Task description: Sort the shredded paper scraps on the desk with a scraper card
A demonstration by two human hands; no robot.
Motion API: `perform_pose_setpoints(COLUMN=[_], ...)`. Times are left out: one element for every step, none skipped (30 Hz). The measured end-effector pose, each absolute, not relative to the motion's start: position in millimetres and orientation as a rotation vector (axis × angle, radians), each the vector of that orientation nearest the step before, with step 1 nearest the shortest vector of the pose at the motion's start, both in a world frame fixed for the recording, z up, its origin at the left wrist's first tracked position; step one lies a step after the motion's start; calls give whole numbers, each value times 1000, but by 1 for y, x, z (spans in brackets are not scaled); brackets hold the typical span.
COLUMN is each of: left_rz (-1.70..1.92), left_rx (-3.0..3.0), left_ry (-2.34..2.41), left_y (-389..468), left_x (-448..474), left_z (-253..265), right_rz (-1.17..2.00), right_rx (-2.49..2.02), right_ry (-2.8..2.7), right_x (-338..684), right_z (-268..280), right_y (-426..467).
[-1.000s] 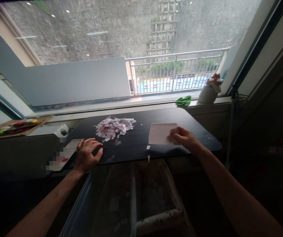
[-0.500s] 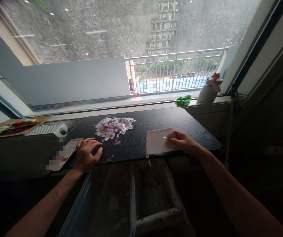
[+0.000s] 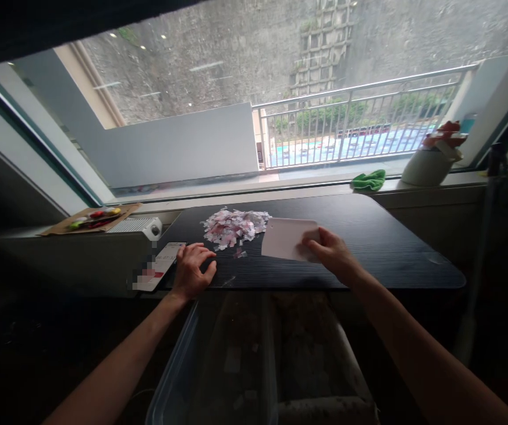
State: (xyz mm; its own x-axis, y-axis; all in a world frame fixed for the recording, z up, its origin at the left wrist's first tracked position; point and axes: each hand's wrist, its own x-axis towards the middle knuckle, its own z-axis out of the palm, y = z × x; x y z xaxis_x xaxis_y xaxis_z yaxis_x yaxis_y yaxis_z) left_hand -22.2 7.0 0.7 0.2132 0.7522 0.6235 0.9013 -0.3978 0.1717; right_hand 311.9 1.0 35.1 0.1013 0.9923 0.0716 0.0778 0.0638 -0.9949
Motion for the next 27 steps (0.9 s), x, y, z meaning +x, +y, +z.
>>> perform_pose_setpoints(left_rz=[-954, -958, -958, -960, -964, -969, -977, -986, -993, -997, -998, -998, -997, -996, -997, -997, -997, -996, -994, -993, -992, -992, -994, -995, -995, -995, -993], left_rx=[-2257, -2252, -2253, -2254, -2256, -2258, -2259, -2258, -2257, -2258, -2261, -2263, -2265, -2266, -2264, -2263, -2262, -2262, -2263, -2265, -2266, -2267, -2266, -2266, -2266, -2265, -2263], left_ry=[-1583, -1592, -1597, -1600, -1602, -1603, -1604, -1606, -1609, -1612, -1616, -1621, -1624, -1626, -1628, -1628, -1628, -1627, -1625, -1623, -1621, -1618, -1617, -1615, -1615, -1616, -1619], left_y=[7, 7, 7, 7, 7, 7, 7, 7, 7, 7, 7, 7, 6, 6, 6, 6, 6, 7, 7, 7, 7, 7, 7, 7, 7, 7, 6], left_x=[-22, -21, -21, -20, -20, -20, -20, -20, -19, -19, -19, -19, -19, -19, -19, -19, -19, -19, -19, -19, -19, -19, -19, -19, -19, -19, -19], left_z=[1, 1, 1, 1, 1, 1, 0, 0, 0, 0, 0, 0, -1, -1, -1, -1, -1, -1, -1, -1, -2, -2, -2, -2, -1, -1, -1], right_rz=[1033, 1023, 1010, 994, 979, 973, 979, 994, 1011, 1027, 1031, 1020, 1000, 980, 970, 974, 988, 1015, 1050, 1086, 1124, 1153, 1162, 1146, 1102, 1040, 975], right_rx=[-1260, -1264, -1275, -1289, -1303, -1311, -1310, -1297, -1278, -1257, -1244, -1243, -1256, -1276, -1296, -1310, -1312, -1302, -1281, -1256, -1233, -1216, -1215, -1232, -1265, -1310, -1357], right_ry=[-1220, -1226, -1234, -1243, -1258, -1277, -1300, -1324, -1346, -1359, -1360, -1350, -1336, -1321, -1309, -1305, -1309, -1319, -1334, -1352, -1370, -1377, -1369, -1348, -1320, -1292, -1267], right_x=[301, 291, 283, 276, 271, 268, 265, 264, 262, 261, 261, 260, 259, 257, 256, 254, 253, 252, 251, 251, 253, 255, 259, 263, 267, 272, 276], right_z=[33, 31, 29, 26, 24, 21, 19, 17, 15, 15, 14, 15, 16, 17, 18, 19, 19, 19, 18, 17, 16, 16, 16, 16, 17, 18, 20], right_y=[7, 13, 17, 19, 20, 20, 18, 15, 13, 11, 11, 12, 14, 16, 19, 21, 22, 22, 21, 20, 17, 15, 13, 11, 9, 9, 8])
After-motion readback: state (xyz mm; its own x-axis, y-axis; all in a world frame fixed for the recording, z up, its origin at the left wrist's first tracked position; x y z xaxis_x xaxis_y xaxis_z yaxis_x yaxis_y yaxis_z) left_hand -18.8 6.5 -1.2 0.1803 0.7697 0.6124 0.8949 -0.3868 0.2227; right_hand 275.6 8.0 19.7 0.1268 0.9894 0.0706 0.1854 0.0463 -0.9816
